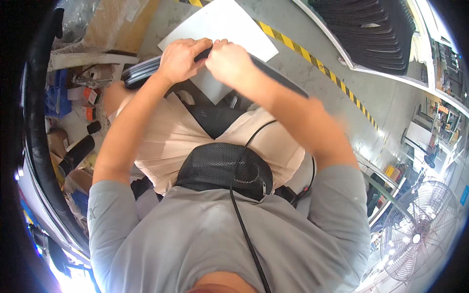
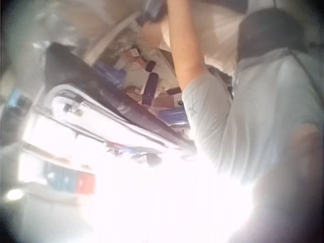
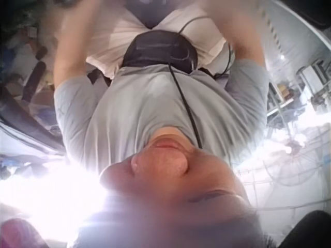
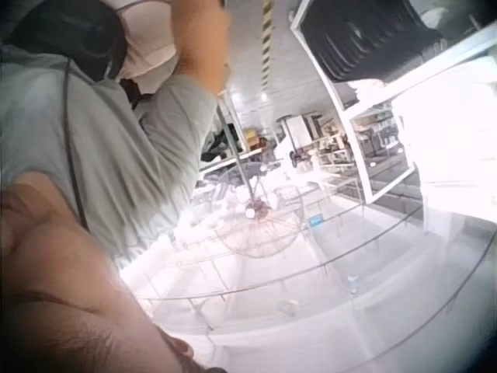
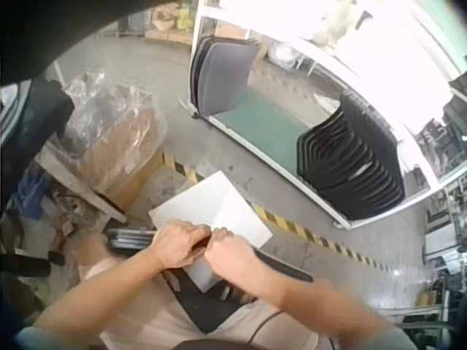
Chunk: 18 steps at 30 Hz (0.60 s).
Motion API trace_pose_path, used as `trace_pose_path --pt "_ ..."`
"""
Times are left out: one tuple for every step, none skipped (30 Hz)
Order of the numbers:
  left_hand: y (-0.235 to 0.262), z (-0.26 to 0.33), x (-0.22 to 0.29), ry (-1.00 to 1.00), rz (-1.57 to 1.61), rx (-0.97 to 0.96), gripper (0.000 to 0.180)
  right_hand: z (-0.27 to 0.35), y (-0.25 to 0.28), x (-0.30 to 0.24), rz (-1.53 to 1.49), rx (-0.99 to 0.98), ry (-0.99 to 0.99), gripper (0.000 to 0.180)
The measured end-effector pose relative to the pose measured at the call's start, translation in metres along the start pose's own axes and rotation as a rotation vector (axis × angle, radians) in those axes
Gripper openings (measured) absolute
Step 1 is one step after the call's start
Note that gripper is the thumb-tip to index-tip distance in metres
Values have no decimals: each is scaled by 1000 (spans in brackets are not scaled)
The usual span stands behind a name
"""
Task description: Assembling the mesh and frame of an office chair backrest using manual tools.
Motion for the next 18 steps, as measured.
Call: trace_pose_path --pt "1 0 0 38 -7 -52 41 -1 2 -7 46 43 -28 23" --pt "4 0 0 86 59 -50 38 -5 -1 2 -101 -72 -79 23" --pt "9 1 -3 83 49 -45 38 -9 -3 14 -251 -187 -129 25" --pt "17 4 -9 209 105 -89 36 -11 2 23 -250 -177 -129 25" --pt "24 4 -15 332 164 -131 35 -10 5 36 -354 -176 -142 29" --pt "30 7 -26 457 128 -186 34 -12 5 44 -459 -174 -152 34" --pt "32 11 -28 450 124 -186 34 -13 -4 43 -459 -169 -159 34" --pt "33 16 -27 429 147 -144 30 -16 -12 38 -555 68 -201 32" --pt "32 19 -28 408 170 -102 28 -17 -21 37 -646 308 -241 30" --pt "32 21 -30 354 151 -74 28 -24 -23 32 -656 310 -235 30" --pt "31 21 -35 363 144 -77 28 -31 -26 25 -788 222 -168 30" --pt "31 21 -40 364 235 -98 28 -36 -28 21 -918 131 -100 30" --pt "31 19 -43 363 330 -121 29 -37 -31 22 -926 131 -98 30" --pt "38 13 -41 367 325 -128 29 -39 -33 26 -860 128 -47 29" --pt "42 5 -38 371 286 -218 29 -41 -35 31 -793 125 3 29" --pt "44 1 -34 374 248 -312 29 -44 -37 35 -799 180 38 31" --pt "44 1 -35 374 244 -323 29 -47 -27 35 -808 182 32 31" --pt "44 1 -35 423 243 -328 29 -51 -20 35 -863 37 -27 32"
Point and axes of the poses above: each hand's wrist, its own z-axis away from the middle knuckle, its own y-axis out of the back of the hand, x = y × z, the point moved 2 cm from there along -z, towards the middle knuckle, and after that the axes turned 8 degrees about y, right-handed, at the moved point
